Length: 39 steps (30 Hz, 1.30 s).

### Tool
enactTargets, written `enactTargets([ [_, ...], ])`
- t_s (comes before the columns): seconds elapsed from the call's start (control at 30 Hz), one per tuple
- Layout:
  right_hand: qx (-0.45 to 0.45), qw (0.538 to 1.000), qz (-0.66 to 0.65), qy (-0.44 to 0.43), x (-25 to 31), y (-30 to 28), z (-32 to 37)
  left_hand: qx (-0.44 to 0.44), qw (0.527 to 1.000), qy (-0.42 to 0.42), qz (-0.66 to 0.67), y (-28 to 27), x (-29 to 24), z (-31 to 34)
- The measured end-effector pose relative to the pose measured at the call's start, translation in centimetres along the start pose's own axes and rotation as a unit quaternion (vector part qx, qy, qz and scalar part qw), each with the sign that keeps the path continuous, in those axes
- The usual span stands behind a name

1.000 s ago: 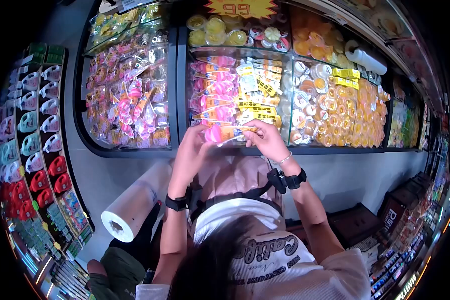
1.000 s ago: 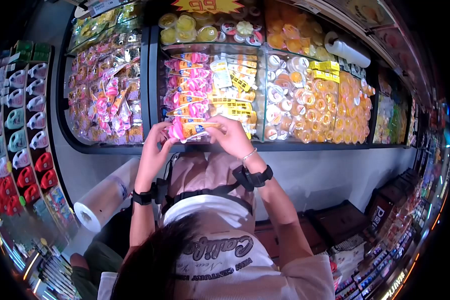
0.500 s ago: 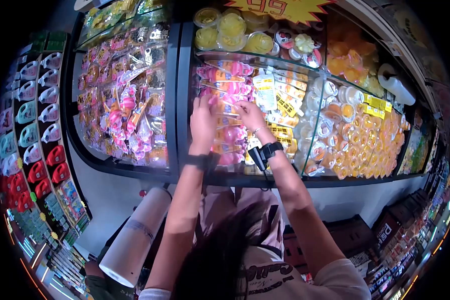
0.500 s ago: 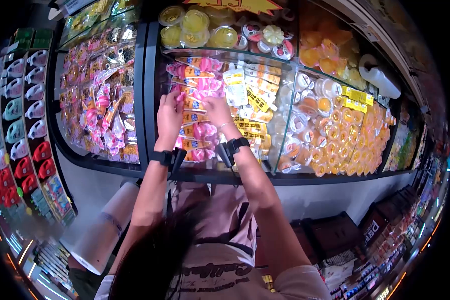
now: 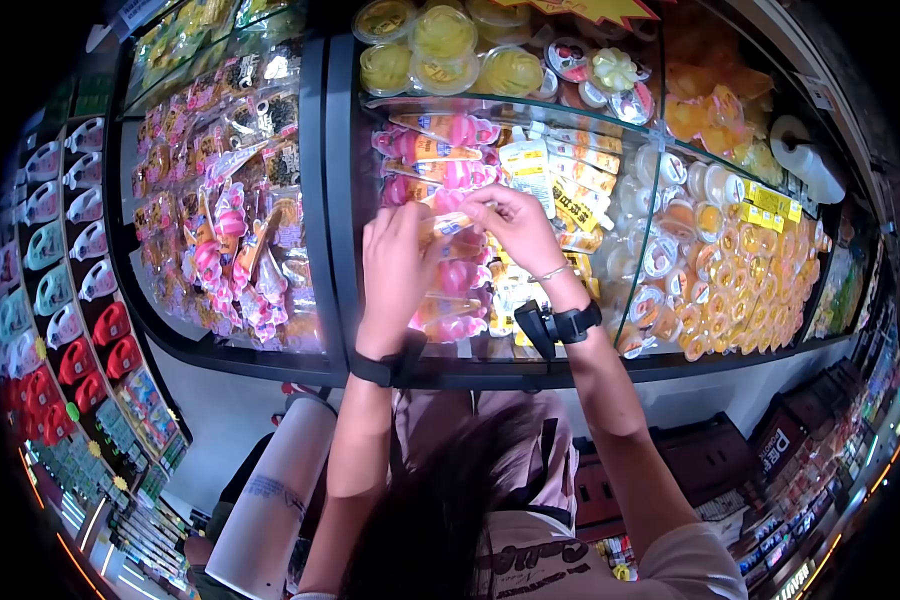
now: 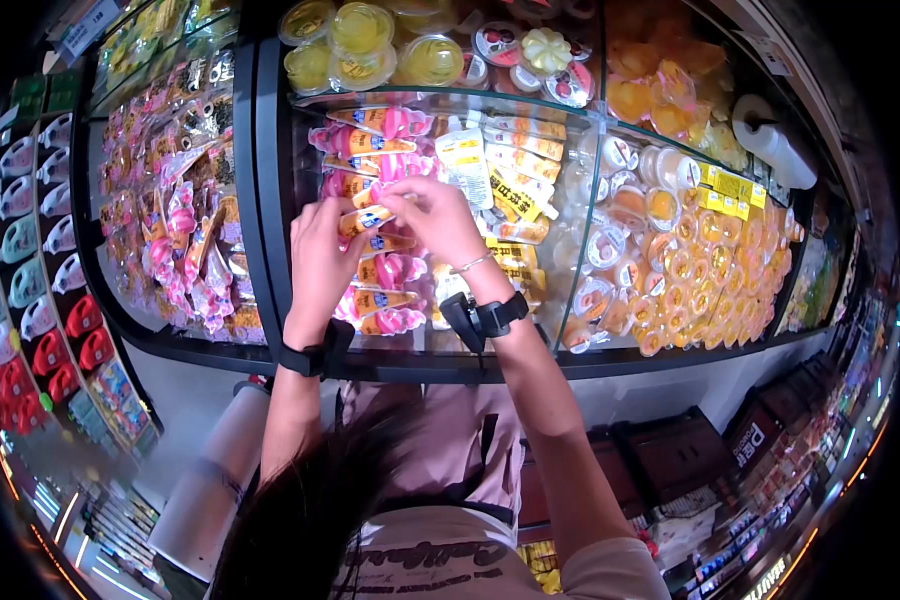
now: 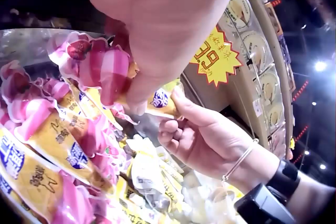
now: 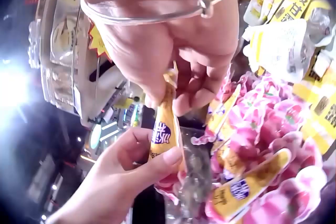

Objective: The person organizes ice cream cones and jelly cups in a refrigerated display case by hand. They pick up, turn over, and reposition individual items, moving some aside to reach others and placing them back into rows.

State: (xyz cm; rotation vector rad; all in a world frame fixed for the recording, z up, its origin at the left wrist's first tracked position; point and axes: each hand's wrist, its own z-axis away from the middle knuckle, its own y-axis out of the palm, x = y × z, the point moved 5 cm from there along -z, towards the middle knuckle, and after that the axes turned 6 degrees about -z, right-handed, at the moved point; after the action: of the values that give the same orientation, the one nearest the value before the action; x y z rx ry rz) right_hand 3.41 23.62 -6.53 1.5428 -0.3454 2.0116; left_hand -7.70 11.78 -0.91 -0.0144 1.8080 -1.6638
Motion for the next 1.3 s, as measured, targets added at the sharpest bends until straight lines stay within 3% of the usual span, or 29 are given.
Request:
enactTargets([
  [0.07,-0.008,0.985,-0.167,0.039,0.5,0.3,0.3,0.016,0.966,-0.146,0.215,1.1,1.1,0.4],
  [0.1,0.007,0.992,-0.122,0.024,0.5,1.0,0.5,0.023,0.923,-0.218,0.317,1.9,1.5,0.7],
  [0.13,0.023,0.997,-0.078,0.008,0.4,2.0,0.9,-0.05,0.912,-0.166,0.371,1.6,1.2,0.4],
  [0.2,0.052,0.998,-0.015,0.027,0.1,3.9,2.0,-0.05,0.822,-0.284,0.491,1.9,0.9,0.8],
  [0.23,0.003,0.997,0.035,-0.069,-0.5,4.2,2.1,-0.052,0.776,-0.337,0.531,2.0,0.7,1.1],
  [0.3,-0.042,0.997,-0.061,0.02,-1.4,4.0,2.5,-0.029,0.738,-0.344,0.579,3.5,2.4,1.7],
  [0.37,-0.061,0.998,0.026,-0.008,-0.5,3.0,2.5,-0.013,0.761,-0.314,0.568,3.5,3.0,1.8],
  [0.43,-0.073,0.993,0.087,-0.027,-0.8,1.8,2.1,-0.006,0.829,-0.309,0.465,3.8,4.7,1.9],
  [0.5,-0.078,0.989,0.124,-0.035,-2.5,0.7,1.0,-0.057,0.905,-0.229,0.354,4.0,4.6,1.6],
  [0.57,-0.059,0.986,0.158,-0.01,-4.1,0.4,0.2,-0.092,0.984,-0.128,0.088,3.3,3.1,1.8],
  [0.6,-0.057,0.983,0.171,-0.02,-5.0,0.4,-0.1,-0.073,0.992,-0.091,0.049,3.0,2.4,1.7],
  [0.7,-0.049,0.971,0.226,-0.056,-6.3,1.0,-0.7,0.08,0.991,-0.11,-0.001,5.7,4.1,3.0],
  [0.77,-0.061,0.947,0.302,-0.096,-5.3,1.7,-0.4,0.102,0.985,-0.133,0.04,6.3,4.9,3.8],
  [0.8,-0.075,0.953,0.284,-0.069,-4.8,1.9,-0.1,0.113,0.981,-0.145,0.062,6.4,4.9,3.9],
  [0.9,-0.08,0.917,0.377,-0.108,-3.1,2.1,0.0,0.15,0.979,-0.12,-0.063,7.8,5.5,4.3],
  [1.0,-0.072,0.909,0.398,-0.101,-3.8,2.4,-0.1,0.143,0.977,-0.124,-0.098,8.2,5.3,4.3],
  [1.1,-0.108,0.883,0.448,-0.09,-3.4,2.3,0.2,0.159,0.964,-0.2,0.078,7.7,4.9,4.4],
  [1.3,-0.076,0.87,0.481,-0.072,-3.9,2.5,-0.1,0.163,0.976,-0.146,0.005,8.5,5.4,4.7],
])
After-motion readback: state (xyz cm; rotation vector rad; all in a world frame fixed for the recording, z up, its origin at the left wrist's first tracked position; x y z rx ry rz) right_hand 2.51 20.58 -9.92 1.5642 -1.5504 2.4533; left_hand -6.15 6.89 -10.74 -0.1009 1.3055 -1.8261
